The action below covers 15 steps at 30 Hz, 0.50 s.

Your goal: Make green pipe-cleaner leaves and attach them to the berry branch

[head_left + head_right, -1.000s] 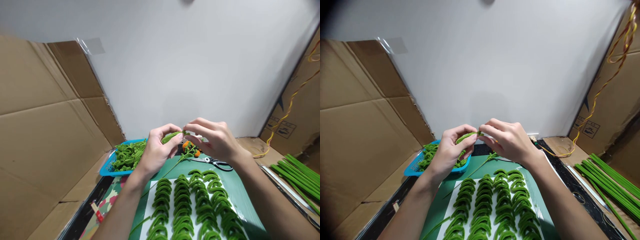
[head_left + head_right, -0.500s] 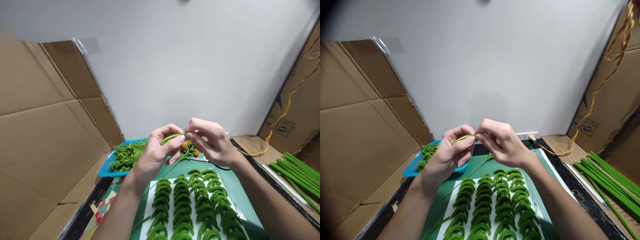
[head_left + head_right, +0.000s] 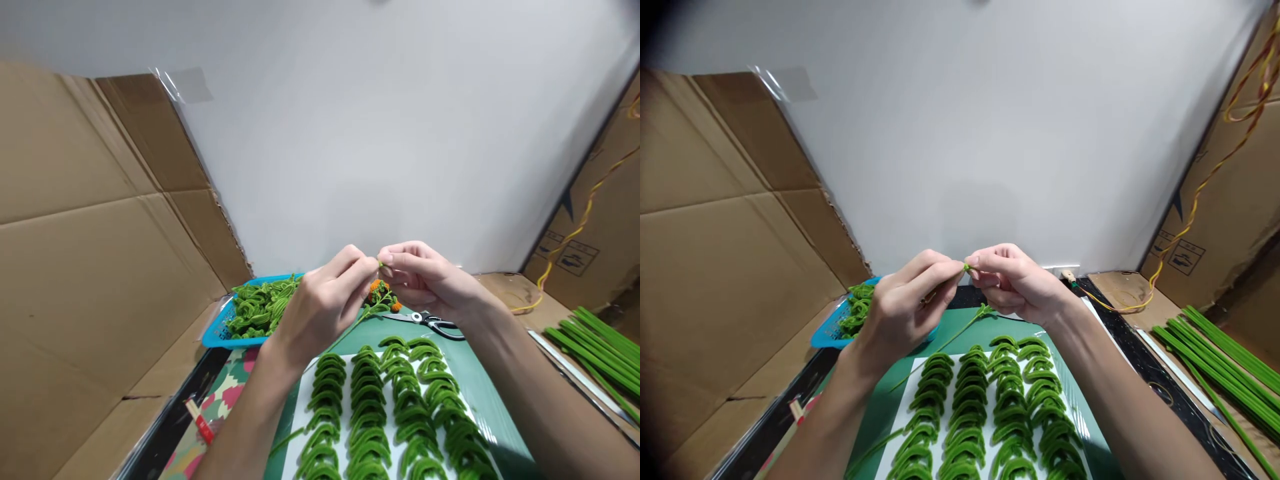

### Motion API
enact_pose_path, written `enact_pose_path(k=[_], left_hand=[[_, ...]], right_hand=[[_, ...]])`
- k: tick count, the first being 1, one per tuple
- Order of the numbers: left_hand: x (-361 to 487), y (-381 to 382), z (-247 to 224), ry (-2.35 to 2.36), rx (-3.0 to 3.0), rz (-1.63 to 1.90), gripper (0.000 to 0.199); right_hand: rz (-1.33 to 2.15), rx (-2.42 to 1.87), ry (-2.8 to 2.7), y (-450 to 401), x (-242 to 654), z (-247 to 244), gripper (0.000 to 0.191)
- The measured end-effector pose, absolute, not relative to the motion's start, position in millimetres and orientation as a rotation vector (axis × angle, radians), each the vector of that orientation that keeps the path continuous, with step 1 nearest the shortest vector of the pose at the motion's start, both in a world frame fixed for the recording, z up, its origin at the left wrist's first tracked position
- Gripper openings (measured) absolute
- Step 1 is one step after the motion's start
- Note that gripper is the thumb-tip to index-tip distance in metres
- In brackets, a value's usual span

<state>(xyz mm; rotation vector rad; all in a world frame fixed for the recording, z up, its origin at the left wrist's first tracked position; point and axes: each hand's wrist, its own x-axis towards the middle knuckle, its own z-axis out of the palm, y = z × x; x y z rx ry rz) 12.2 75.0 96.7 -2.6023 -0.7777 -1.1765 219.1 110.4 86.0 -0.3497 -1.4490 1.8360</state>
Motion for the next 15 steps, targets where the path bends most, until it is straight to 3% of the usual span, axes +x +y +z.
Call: enact_pose_path(k=[5,11,15], left_hand=[[16,85,91,-1.038,-2.712,-1.581,0.008],[23,86,94,-1.626,-3.272,-2.129,0.029],[24,87,94,-1.783,-3.212,-2.411,0.033]], right_hand=[[1.279,-0.511,-1.756,107,224,87,0.036],[0.366,-0.617,-2.036,107,233,88,0.024],[0.124,-0.526,-2.079,110,231,85,0.019]])
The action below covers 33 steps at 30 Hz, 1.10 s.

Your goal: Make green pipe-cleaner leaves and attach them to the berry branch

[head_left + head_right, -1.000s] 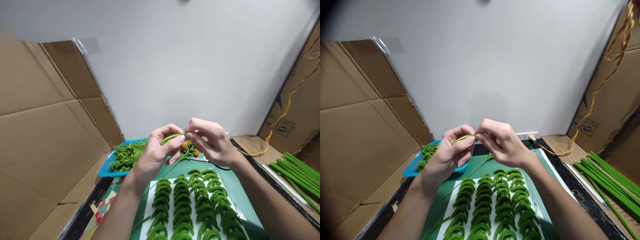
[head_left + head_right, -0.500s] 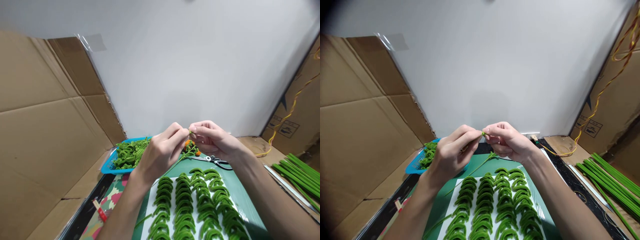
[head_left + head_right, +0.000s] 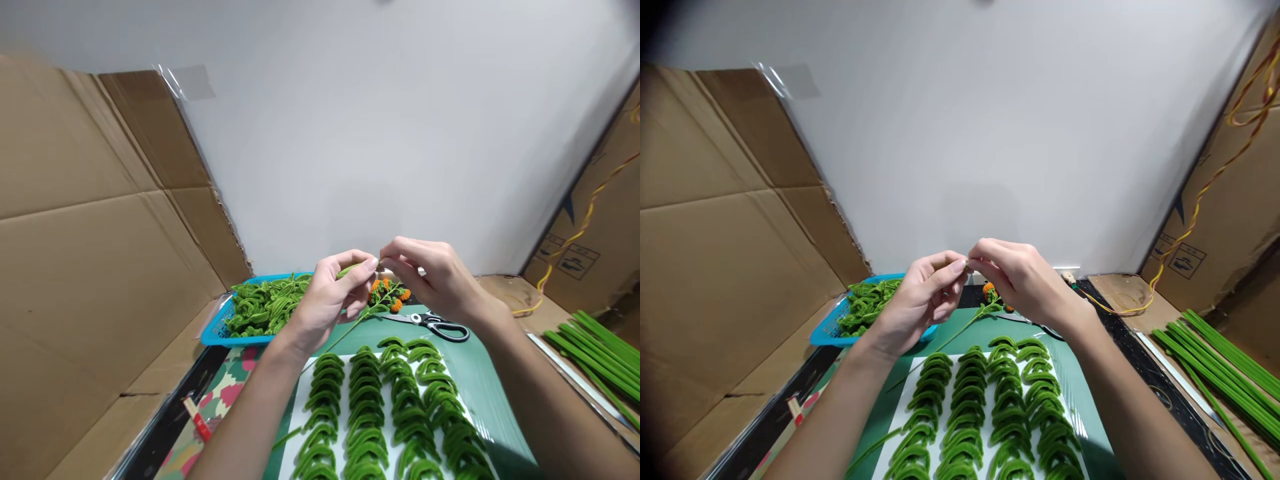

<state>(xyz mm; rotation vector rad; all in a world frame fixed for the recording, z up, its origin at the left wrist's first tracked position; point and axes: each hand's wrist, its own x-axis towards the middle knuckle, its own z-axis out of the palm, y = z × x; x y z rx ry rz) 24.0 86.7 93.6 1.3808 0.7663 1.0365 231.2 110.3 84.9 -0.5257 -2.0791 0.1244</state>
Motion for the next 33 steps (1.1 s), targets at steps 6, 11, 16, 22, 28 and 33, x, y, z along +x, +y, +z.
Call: enact_pose_path(k=[6,11,16,22,28,33], left_hand=[[29,84,93,0.755,1.431,1.071,0.033],[37,74,92,0.885,1.790,1.361,0.021],[33,77,80,1.045,2.687,1.642,0.010],[29,82,76,1.089,2.440,1.729,0.009],[27,84,94,0.808,1.578,1.256,0.030],[23,88,94,0.721,1.385,1.072,0.033]], right_hand=[[0.422,-0.533,-2.020,107,226,84,0.023],[0.795,-0.548,-1.752,103,217,82,0.030],[1.391,-0.458,-1.477,104,212,84,0.042],[0.962,-0.572,-1.632,99,210,84,0.035],[0.238,-0.562,-1.925,103,218,78,0.021],[0.032,-0.491,-1.979,110,219,75,0.015]])
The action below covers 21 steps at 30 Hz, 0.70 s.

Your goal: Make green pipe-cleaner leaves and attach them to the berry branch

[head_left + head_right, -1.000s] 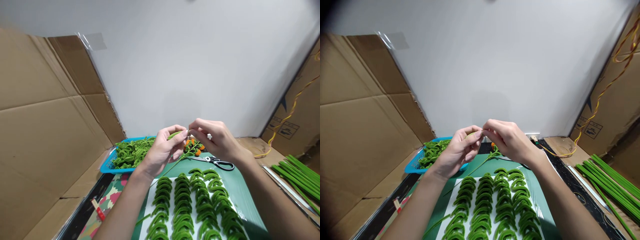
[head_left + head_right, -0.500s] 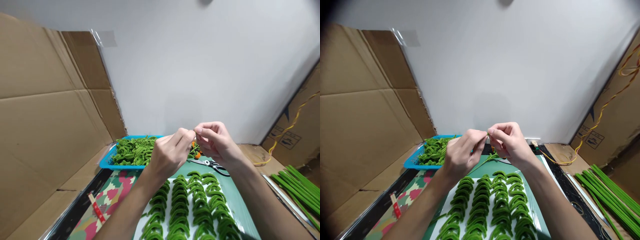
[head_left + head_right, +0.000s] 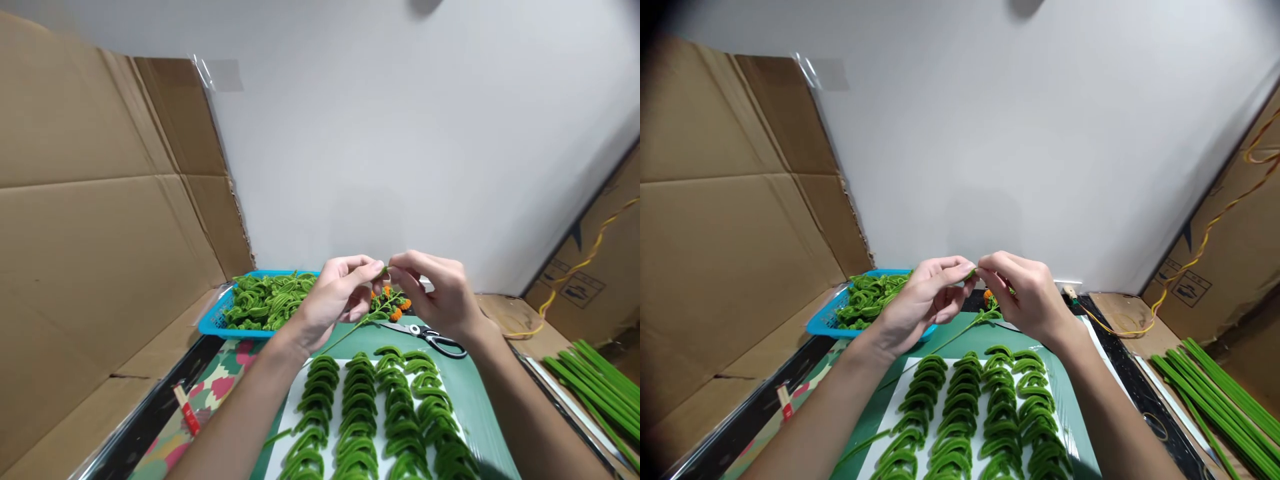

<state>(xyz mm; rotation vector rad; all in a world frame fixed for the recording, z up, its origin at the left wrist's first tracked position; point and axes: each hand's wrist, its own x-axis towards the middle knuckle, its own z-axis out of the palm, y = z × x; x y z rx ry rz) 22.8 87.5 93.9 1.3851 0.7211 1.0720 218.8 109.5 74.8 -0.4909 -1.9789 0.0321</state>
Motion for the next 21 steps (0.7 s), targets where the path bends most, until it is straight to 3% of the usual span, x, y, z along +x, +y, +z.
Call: enact_pose_path(k=[5,10,13,16,18,21], left_hand=[[24,85,94,0.762,1.454,1.065,0.032],[28,80,90,0.903,1.835,1.238,0.023],[26,77,89,0.927,2.424,1.468,0.011],[20,76,89,0.896,3.141,1.427,0.015],[17,76,89,0.886,3.251,1.398,0.017],[19,79,89,0.910,2.797,1.566,0.008]], right_hand=[[0.204,-0.529,-1.967,110,219,76,0.016],[0.766,-0.568,-1.811,108,220,78,0.021],[1.129,-0.518,-1.662,109,220,81,0.027],[1.462,-0.495,-1.550,108,221,84,0.033],[1.481,-0.501,-1.553,106,221,86,0.036],[1.097,-0.569,-1.696,101,222,88,0.030]])
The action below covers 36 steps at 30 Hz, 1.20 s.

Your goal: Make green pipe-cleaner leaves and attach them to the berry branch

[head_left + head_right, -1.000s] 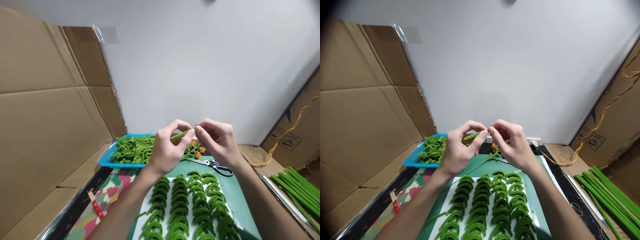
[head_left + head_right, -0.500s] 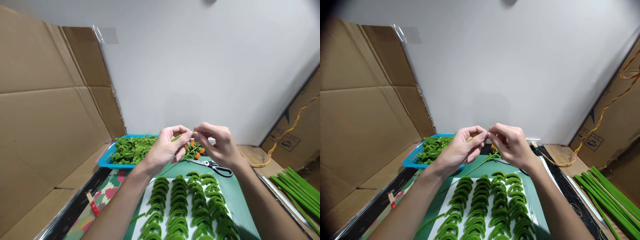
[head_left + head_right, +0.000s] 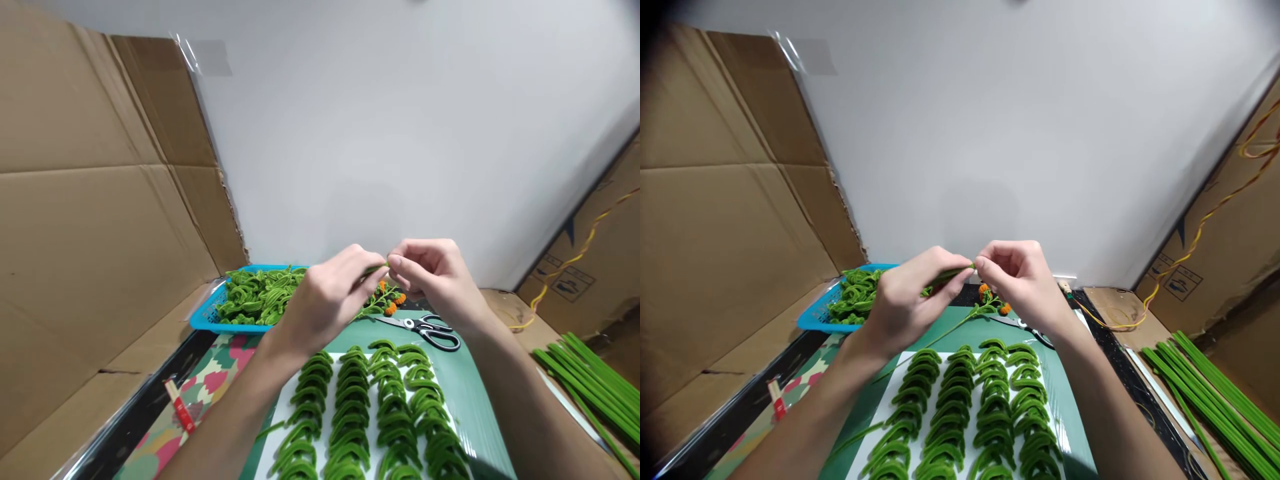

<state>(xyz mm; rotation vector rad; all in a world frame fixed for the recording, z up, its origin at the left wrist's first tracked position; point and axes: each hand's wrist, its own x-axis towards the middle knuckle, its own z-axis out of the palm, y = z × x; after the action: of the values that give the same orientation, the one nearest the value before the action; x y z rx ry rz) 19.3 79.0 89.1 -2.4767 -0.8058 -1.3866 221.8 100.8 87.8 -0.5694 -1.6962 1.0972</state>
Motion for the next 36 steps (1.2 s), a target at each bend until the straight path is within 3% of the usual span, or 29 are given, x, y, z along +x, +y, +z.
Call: enact_pose_path(k=[4,9,18,22,27,30,33,36], left_hand=[[22,83,94,-1.309,-2.814,-1.966,0.032],[17,86,100,-1.565,-3.223,-1.970,0.041],[19,82,99,-1.523,-3.226,-1.946,0.024],[23,76,100,-1.280,-2.924,-1.746,0.017],[16,74,99,-0.719,-2.510,-1.077,0.019],[12,79,97,-0.718,-2.469,-0.996,0.019],[12,82,96,-0.877,-2.560,-1.264,0.012],[16,81,98,-1.020,-2.632,-1.434,0.010]], right_hand=[[0.391,-0.569,-1.937,98,221,87,0.018],[0.050,-0.509,-1.996,103,221,83,0.013],[0.191,-0.560,-1.937,95,216,87,0.020],[0.682,-0.662,-1.799,92,217,91,0.026],[1.241,-0.679,-1.679,96,222,95,0.027],[1.098,-0.728,-1.732,94,218,96,0.028],[0.751,-0.764,-1.821,91,212,95,0.024],[0.614,-0.745,-1.850,90,210,93,0.032]])
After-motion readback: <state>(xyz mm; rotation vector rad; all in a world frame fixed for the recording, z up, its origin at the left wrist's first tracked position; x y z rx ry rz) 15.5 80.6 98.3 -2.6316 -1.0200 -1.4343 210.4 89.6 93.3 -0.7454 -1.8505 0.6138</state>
